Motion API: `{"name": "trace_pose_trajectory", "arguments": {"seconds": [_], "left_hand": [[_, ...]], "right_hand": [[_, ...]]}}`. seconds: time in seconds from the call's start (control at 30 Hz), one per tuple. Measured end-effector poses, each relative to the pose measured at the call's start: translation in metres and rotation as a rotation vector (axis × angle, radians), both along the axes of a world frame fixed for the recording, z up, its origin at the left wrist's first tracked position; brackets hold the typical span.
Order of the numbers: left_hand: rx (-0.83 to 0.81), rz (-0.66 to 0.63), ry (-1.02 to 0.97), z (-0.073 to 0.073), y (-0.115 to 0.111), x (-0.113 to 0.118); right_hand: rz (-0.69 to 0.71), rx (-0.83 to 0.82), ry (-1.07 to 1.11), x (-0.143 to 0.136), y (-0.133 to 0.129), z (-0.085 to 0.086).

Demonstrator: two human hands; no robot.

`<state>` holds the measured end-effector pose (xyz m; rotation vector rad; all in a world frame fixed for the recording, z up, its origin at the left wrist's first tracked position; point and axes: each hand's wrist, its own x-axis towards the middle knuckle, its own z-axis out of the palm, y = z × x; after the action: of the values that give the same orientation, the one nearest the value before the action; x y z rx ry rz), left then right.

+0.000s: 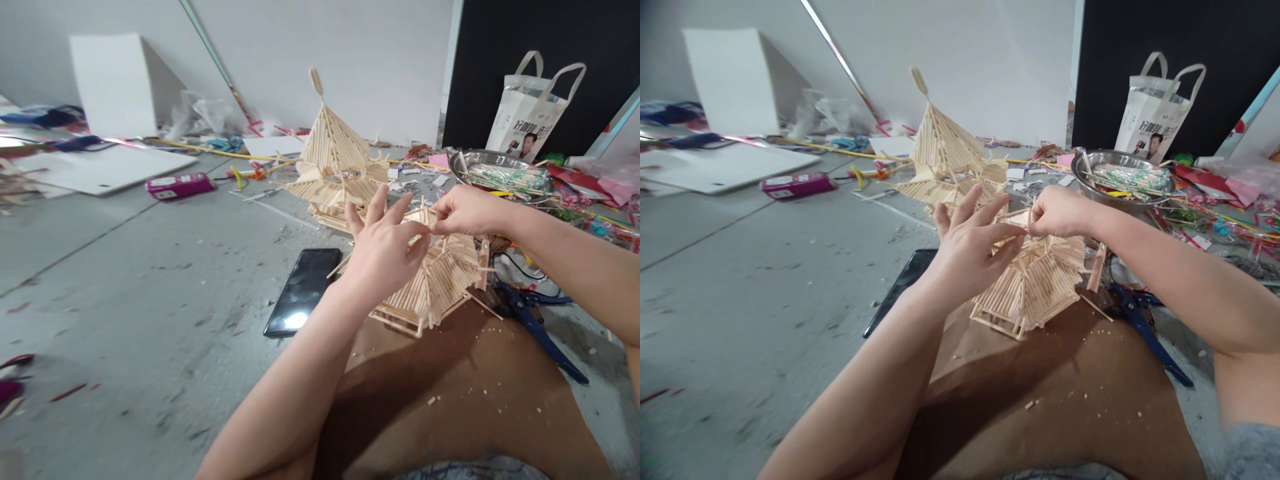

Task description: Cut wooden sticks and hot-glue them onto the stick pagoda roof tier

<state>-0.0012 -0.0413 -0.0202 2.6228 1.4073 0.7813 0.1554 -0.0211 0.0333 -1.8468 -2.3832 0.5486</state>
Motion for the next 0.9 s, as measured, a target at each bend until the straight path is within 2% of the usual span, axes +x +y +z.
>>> {"name": "trace_pose_trajectory", "arguments": {"seconds": [0.23,0.43,0.9], "left_hand": [[0.017,-0.008,0.006,-0.003,0.001,-0.001],[0.015,-0.008,-0.005,-0.003,0.001,-0.001],[-0.015,0.081,-0.015,0.006,0.012,-0.013]], "right_hand": [[0.055,0.015,0.133,0.01,0.002,-0.009],[0.024,0.011,0.249,0.016,0.003,-0.016],[0.018,-0.034,0.218,0.018,0.008,-0.016]]}}
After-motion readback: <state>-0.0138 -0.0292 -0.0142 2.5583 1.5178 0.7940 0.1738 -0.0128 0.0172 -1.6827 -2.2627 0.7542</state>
